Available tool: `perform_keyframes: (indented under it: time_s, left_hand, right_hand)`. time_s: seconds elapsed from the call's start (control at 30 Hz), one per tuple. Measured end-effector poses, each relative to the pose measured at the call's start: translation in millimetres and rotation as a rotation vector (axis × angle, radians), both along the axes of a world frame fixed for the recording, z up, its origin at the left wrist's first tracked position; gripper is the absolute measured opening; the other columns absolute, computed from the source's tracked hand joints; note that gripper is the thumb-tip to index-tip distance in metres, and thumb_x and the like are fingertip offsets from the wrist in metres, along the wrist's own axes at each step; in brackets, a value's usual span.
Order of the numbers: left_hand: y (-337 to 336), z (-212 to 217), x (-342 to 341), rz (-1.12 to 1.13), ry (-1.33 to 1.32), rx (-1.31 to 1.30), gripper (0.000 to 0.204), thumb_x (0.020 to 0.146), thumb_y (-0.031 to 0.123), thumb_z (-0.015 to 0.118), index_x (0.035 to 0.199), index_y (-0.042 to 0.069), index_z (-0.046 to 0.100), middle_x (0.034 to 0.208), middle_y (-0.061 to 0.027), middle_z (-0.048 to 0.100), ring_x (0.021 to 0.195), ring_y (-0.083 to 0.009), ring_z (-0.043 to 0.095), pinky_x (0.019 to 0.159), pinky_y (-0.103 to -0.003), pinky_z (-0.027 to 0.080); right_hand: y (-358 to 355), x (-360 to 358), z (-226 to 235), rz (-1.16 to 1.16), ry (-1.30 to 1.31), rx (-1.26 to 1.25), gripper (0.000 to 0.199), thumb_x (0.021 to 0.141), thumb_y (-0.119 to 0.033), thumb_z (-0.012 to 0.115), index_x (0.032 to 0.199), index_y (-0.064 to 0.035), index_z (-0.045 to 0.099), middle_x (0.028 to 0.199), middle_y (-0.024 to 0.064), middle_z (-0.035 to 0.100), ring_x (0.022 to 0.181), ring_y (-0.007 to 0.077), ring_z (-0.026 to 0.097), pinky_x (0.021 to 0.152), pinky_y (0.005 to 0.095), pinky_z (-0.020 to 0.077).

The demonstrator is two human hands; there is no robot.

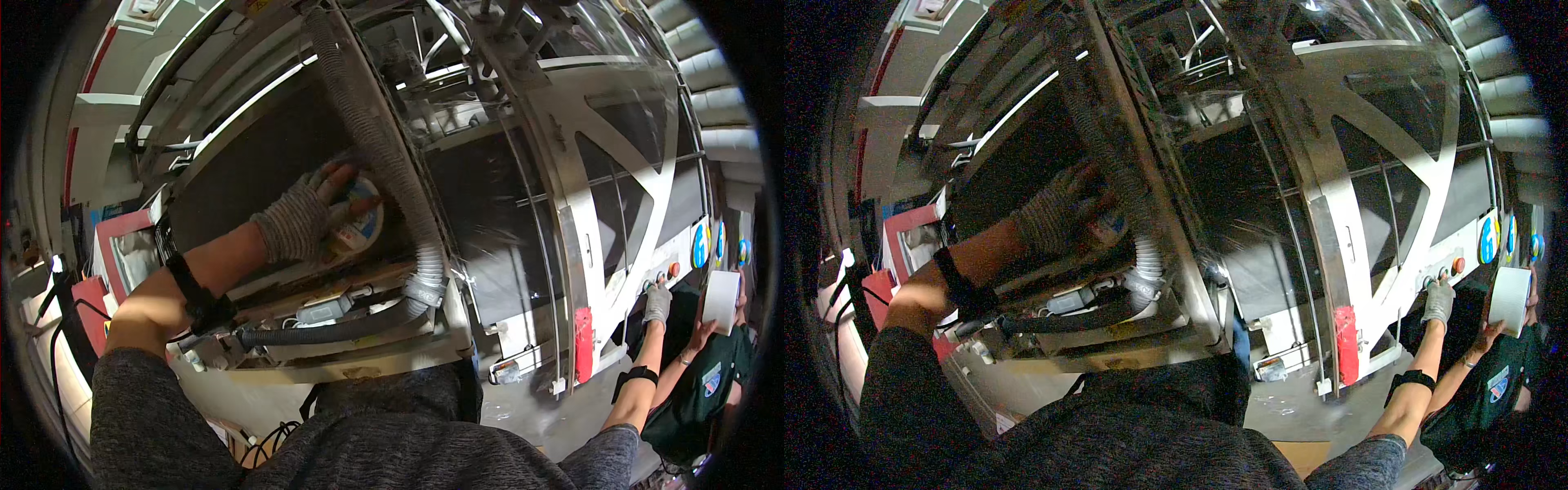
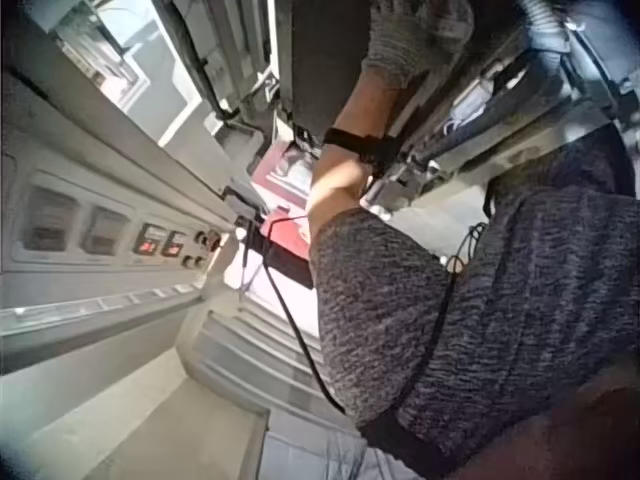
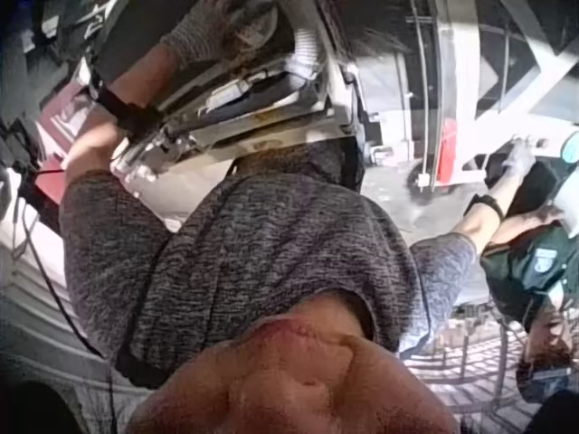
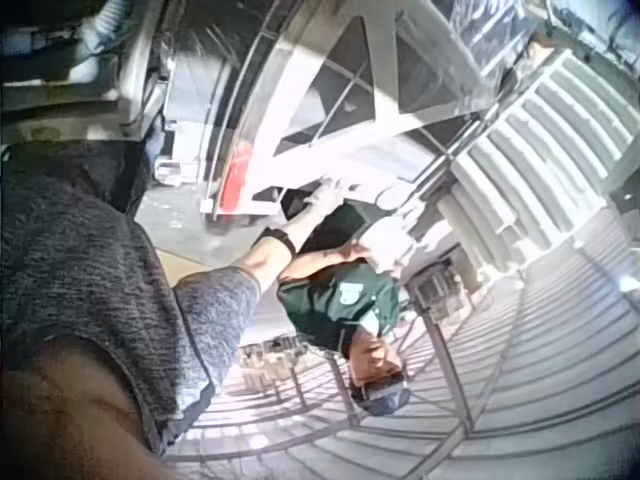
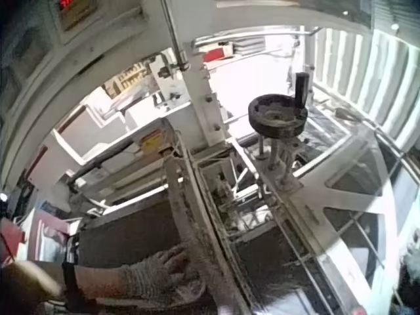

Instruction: Operating a shrink-wrap machine to package plastic containers.

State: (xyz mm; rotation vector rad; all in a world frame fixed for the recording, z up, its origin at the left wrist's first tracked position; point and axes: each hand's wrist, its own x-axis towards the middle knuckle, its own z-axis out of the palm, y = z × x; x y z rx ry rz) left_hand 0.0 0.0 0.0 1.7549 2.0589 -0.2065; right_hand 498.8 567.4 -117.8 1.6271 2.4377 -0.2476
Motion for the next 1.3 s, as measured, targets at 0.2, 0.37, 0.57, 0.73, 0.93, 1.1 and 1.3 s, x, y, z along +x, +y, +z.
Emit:
perform_keyframes:
  time_s: [0.2,0.37,0.57,0.73,0.93,1.1,1.3]
  left_hand:
    - [-44.2,-11.6,-17.3,0.283,-0.059,-0.088,0.098,0.049,0.042,0.078,0.133,0.022,0.031,0.137,-0.0255,0.017,0.125,-0.043,0.021,0.1,-0.045,0.029]
    - [-190.1,-58.0,-88.8,1.101,-0.915,0.261,0.105,0.045,0.045,0.079,0.133,0.021,0.028,0.139,-0.0235,0.013,0.125,-0.0426,0.02,0.101,-0.046,0.028]
    - [-267.5,-46.5,-132.1,1.006,0.25,-0.095,0.117,0.044,0.048,0.08,0.137,0.024,0.014,0.141,-0.022,0.008,0.128,-0.0414,0.015,0.105,-0.045,0.022]
    - [-367.0,-28.0,-117.7,1.23,0.074,-0.199,0.12,0.045,0.051,0.08,0.138,0.014,0.013,0.142,-0.0187,0.013,0.131,-0.0353,0.014,0.106,-0.038,0.022]
    - [-301.6,86.1,-1.9,1.314,0.23,0.227,0.076,0.069,0.021,0.073,0.131,0.006,0.031,0.133,-0.016,0.035,0.122,-0.0279,0.032,0.098,-0.035,0.033]
    - [-302.2,119.4,119.5,1.345,0.173,0.911,0.034,0.082,0.004,0.055,0.116,0.005,0.05,0.105,-0.0065,0.057,0.085,-0.0145,0.054,0.07,-0.027,0.046]
    - [-276.6,104.9,236.1,1.274,0.276,0.69,0.019,0.075,-0.002,0.057,0.092,0.004,0.059,0.083,-0.0076,0.061,0.076,-0.0163,0.057,0.069,-0.028,0.046]
  right_hand:
    - [-7.9,-0.7,10.3,-0.093,-0.056,-0.026,0.049,0.076,-0.021,0.05,0.118,0.0033,0.049,0.096,0.0245,0.058,0.091,0.0335,0.055,0.081,0.0349,0.0408]
    - [9.2,13.1,-9.1,0.044,0.0,-0.025,0.052,0.075,-0.024,0.048,0.12,0.0024,0.048,0.104,0.0265,0.056,0.097,0.0341,0.053,0.083,0.0351,0.0395]
    - [11.8,17.0,-2.1,-0.048,-0.107,-0.012,0.051,0.075,-0.026,0.047,0.119,-0.0019,0.049,0.1,0.0252,0.058,0.092,0.0327,0.057,0.08,0.035,0.0421]
    - [15.2,4.6,-15.3,-0.11,0.081,-0.119,0.05,0.075,-0.023,0.049,0.121,-0.0047,0.048,0.097,0.0223,0.06,0.086,0.0279,0.059,0.075,0.0343,0.0426]
    - [11.8,20.2,-1.8,-0.203,0.311,-0.306,0.062,0.073,-0.02,0.053,0.13,-0.0035,0.037,0.097,0.0136,0.059,0.075,0.0188,0.052,0.071,0.0287,0.0408]
    - [43.2,31.9,-26.5,-0.188,0.742,-0.28,0.058,0.077,-0.015,0.049,0.132,-0.0078,0.036,0.113,0.0111,0.053,0.085,0.0166,0.05,0.076,0.0262,0.039]
    - [-35.3,-15.7,78.0,-0.339,0.863,-0.372,0.051,0.082,-0.023,0.054,0.129,-0.011,0.041,0.118,0.0028,0.053,0.104,0.0153,0.048,0.086,0.0353,0.0328]
